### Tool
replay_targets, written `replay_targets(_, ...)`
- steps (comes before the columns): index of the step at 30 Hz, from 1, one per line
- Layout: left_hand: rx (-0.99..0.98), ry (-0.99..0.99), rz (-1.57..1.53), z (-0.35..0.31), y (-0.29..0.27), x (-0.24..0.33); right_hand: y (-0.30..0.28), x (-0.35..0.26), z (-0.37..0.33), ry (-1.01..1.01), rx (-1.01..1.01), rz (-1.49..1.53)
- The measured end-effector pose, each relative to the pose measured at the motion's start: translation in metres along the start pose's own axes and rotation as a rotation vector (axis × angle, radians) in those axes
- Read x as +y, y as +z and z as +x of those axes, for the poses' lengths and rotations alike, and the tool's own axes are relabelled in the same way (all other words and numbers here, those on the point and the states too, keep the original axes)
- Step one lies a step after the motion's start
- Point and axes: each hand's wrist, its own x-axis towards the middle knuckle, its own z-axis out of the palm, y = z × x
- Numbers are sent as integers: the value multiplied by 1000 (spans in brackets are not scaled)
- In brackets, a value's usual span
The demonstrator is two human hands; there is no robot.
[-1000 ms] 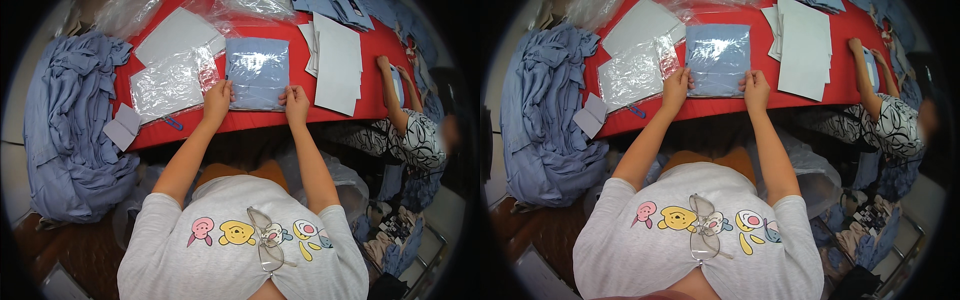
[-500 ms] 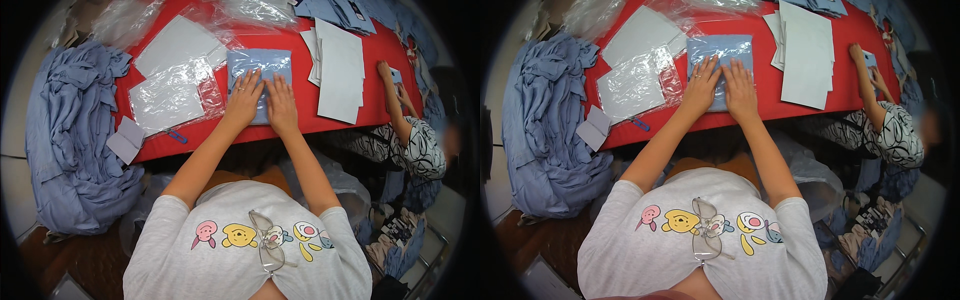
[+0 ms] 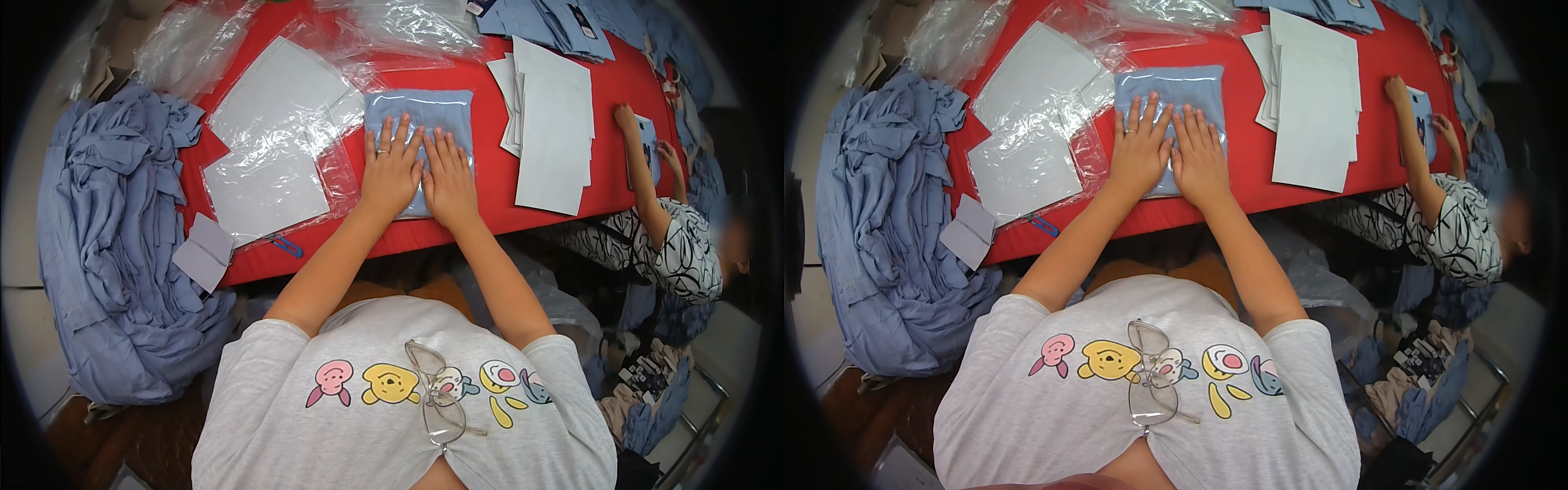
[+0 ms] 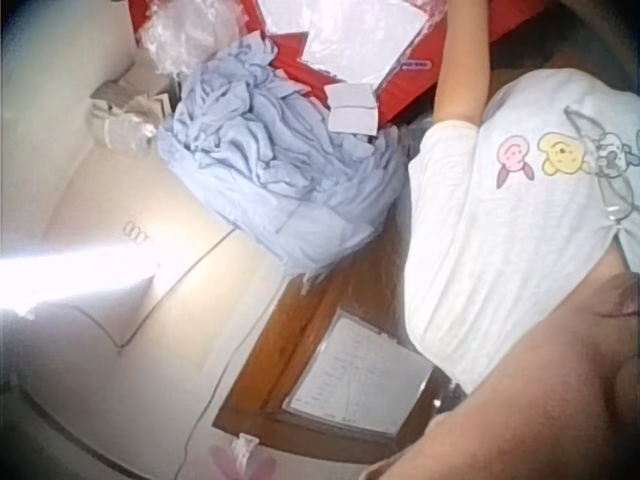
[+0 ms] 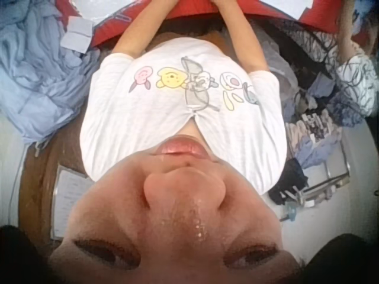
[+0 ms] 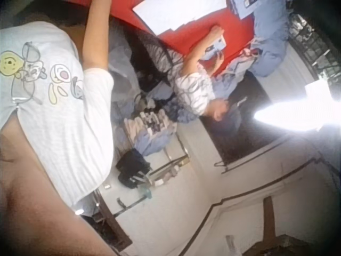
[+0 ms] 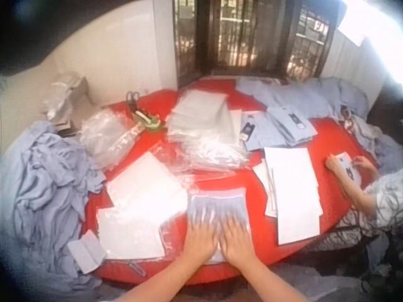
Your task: The person packages folded shirts into plastic bags at a table, smooths out the air, and places the finished bags into a larger container.
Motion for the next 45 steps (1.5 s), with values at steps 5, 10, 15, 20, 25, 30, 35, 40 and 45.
replay_targets(5, -24, -4, 23, 0, -1, 1, -1, -1, -2, 9, 2, 12)
replay_targets(10, -40, -20, 31, 2, 5, 3, 3, 3, -2, 2, 29, -1)
replay_targets(15, -114, -48, 3, 8, -1, 4, -16, 10, 27, 63, -22, 199)
replay_targets(20, -18, -101, -67, 38, -1, 4, -5, 20, 68, 4, 137, 51)
replay_targets(25, -23, -97, -36, 45, 4, -1, 3, 30, 72, 10, 72, 103)
replay_targets(30, -53, -137, -27, 48, 8, 1, 0, 30, 77, 13, 11, 81)
replay_targets(35, -85, -170, -14, 51, 9, 3, -1, 33, 81, 19, -30, 133)
replay_targets(40, -94, -173, 4, 51, 9, 3, -1, 35, 82, 15, -58, 130)
replay_targets(45, -94, -174, -2, 51, 7, 3, -1, 35, 83, -4, -42, 149)
